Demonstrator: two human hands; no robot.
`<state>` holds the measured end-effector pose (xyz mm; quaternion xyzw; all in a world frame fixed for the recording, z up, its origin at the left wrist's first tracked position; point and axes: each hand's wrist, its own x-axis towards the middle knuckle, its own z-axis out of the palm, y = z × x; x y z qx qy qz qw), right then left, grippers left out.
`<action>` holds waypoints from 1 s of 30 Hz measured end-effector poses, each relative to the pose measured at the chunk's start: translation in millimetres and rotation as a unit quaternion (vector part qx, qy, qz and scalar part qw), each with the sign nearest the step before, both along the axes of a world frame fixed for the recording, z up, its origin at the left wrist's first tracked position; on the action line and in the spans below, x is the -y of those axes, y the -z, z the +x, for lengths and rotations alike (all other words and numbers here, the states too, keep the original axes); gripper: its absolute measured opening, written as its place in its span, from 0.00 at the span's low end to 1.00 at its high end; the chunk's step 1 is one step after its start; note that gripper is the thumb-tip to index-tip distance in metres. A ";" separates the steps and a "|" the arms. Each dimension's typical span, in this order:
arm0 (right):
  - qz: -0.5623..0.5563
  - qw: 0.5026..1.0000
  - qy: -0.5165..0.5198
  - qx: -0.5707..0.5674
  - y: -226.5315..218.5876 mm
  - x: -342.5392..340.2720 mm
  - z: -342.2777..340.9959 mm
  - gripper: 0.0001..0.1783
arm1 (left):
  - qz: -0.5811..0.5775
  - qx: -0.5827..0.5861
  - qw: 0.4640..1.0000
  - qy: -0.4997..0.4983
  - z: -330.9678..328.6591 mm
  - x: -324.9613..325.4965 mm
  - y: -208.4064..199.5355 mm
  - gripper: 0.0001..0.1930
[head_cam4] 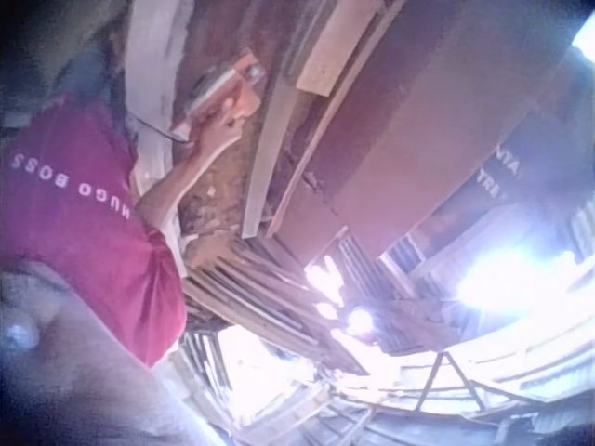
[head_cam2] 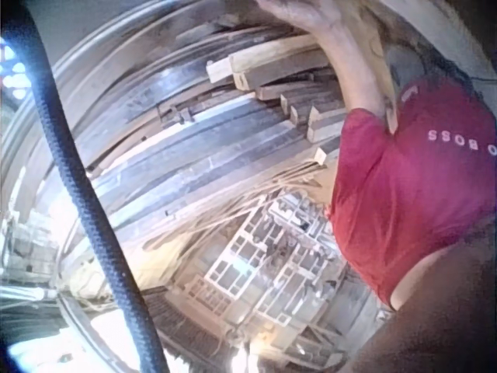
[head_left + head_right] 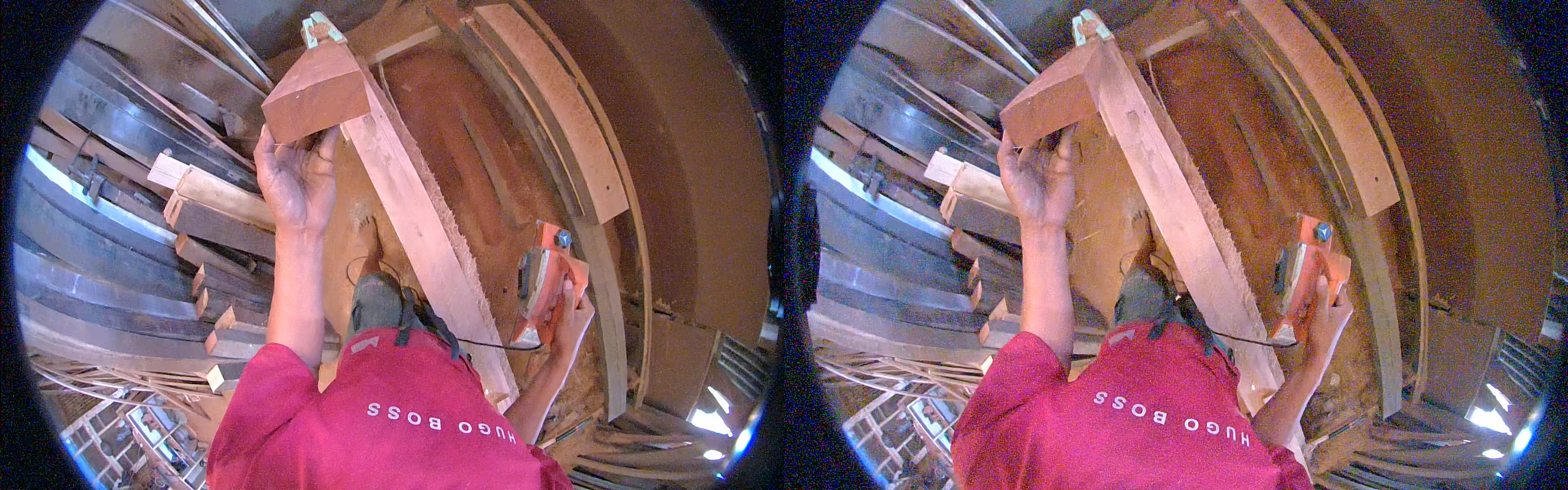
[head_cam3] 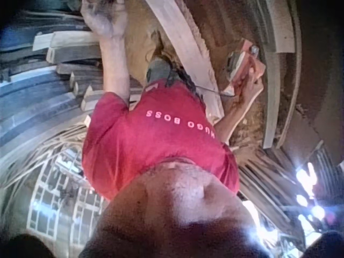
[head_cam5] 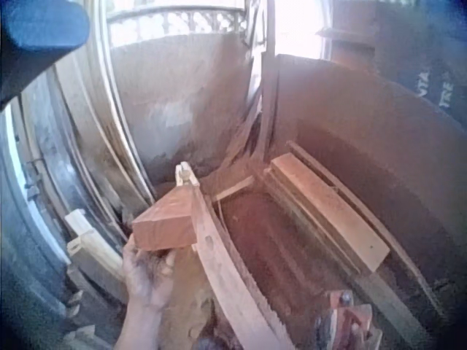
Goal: The person sands the surface of a long wooden beam using an electric sander, periodically lifting and turning the beam to check the progress.
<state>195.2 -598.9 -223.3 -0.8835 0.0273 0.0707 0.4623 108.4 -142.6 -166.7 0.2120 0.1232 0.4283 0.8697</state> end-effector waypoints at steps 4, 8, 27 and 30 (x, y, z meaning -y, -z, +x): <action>0.067 0.996 0.021 -0.063 3.6 -6.4 3.1 0.21 | -0.087 -0.102 0.978 0.158 -26.0 7.0 39.7 0.28; 0.099 0.994 -0.035 -0.028 38.4 -37.7 -2.6 0.27 | -0.062 -0.403 0.898 0.166 -54.1 62.4 195.4 0.29; -0.022 0.898 -0.404 -0.170 166.5 -110.8 -69.8 0.33 | -0.206 -0.324 0.896 0.223 -91.1 90.2 380.5 0.49; -0.044 0.886 -0.423 -0.183 176.0 -83.6 -77.5 0.40 | -0.217 -0.335 0.887 0.231 -85.9 89.0 371.9 0.51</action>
